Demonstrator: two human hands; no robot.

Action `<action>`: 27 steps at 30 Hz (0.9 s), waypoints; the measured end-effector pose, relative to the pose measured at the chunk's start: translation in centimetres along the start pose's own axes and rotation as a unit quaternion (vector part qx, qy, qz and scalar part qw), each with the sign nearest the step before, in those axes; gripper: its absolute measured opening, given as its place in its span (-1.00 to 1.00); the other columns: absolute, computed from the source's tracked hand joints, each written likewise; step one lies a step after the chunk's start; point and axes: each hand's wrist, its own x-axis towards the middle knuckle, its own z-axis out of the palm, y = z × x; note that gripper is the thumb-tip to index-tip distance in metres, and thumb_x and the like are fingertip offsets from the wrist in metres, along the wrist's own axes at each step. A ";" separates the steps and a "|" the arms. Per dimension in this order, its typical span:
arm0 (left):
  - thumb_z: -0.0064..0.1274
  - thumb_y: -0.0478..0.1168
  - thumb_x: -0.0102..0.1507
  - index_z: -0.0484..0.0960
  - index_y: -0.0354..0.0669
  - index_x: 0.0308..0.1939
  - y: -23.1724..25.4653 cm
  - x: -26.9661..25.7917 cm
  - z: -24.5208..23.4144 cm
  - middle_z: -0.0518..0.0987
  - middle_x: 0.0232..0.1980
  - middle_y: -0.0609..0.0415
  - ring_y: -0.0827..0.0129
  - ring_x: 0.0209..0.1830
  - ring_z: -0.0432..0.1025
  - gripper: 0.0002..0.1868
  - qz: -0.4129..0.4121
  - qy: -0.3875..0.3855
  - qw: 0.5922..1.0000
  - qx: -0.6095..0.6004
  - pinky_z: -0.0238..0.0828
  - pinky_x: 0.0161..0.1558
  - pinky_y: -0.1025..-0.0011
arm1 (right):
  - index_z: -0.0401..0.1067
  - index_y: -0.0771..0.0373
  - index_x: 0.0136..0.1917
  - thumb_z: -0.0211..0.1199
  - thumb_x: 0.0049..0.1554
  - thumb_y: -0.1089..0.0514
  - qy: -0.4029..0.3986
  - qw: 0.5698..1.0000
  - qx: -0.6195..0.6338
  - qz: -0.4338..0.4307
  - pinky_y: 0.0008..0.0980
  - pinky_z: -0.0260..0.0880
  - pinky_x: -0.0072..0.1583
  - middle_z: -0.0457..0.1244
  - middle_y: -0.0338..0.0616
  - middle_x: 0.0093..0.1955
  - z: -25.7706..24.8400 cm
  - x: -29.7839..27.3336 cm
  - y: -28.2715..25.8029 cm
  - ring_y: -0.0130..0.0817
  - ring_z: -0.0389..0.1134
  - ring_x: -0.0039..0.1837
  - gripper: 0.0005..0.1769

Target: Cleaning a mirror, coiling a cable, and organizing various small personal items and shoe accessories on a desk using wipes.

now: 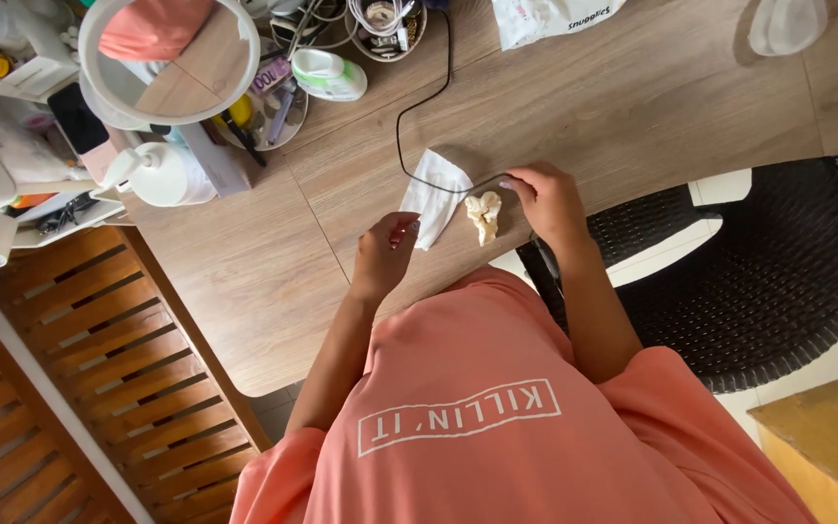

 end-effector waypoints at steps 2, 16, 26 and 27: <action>-0.01 -0.08 0.23 0.61 0.08 -0.05 0.9 -0.9 -0.7 0.64 -0.26 0.08 0.31 -0.22 0.53 -0.76 -0.007 0.004 1.000 -0.010 0.47 -0.12 0.40 | 0.53 0.15 -0.06 0.29 0.11 0.25 0.016 0.999 0.032 -0.040 -0.42 0.38 -0.06 0.32 -0.20 -0.22 -2.6 0.6 -4.2 -0.24 0.38 -0.13 -0.90; -0.25 0.08 0.32 0.33 -0.31 0.18 4.9 -2.5 -5.0 0.47 0.07 -0.28 0.05 0.02 0.45 -0.45 -0.037 -0.116 0.808 -0.576 0.41 0.05 0.23 | 0.53 0.25 -0.13 0.25 -0.01 0.35 -0.161 0.888 0.298 -0.311 -0.53 0.27 -0.34 0.32 -0.12 -0.31 -6.3 -0.7 -16.7 -0.44 0.24 -0.42 -0.85; -0.35 -0.21 0.37 0.43 -0.48 -0.01 5.9 -4.6 -6.2 0.05 -0.66 0.18 0.60 -0.88 -0.04 -0.64 0.067 -0.092 0.847 -0.520 -0.07 -0.78 0.68 | 0.55 0.25 -0.17 0.28 0.00 0.25 -0.215 0.836 0.403 -0.303 -0.47 0.27 -0.34 0.31 -0.17 -0.35 -6.3 -0.3 -17.9 -0.40 0.23 -0.43 -0.90; -0.38 -0.15 0.38 0.48 -0.49 -0.09 5.4 -4.7 -6.5 -0.01 -0.71 0.22 0.61 -0.91 -0.08 -0.58 0.094 -0.083 0.846 -0.518 -0.12 -0.79 0.69 | 0.55 0.25 -0.19 0.28 0.01 0.21 -0.195 0.851 0.381 -0.304 -0.47 0.24 -0.36 0.29 -0.18 -0.38 -6.3 0.0 -17.6 -0.41 0.21 -0.44 -0.90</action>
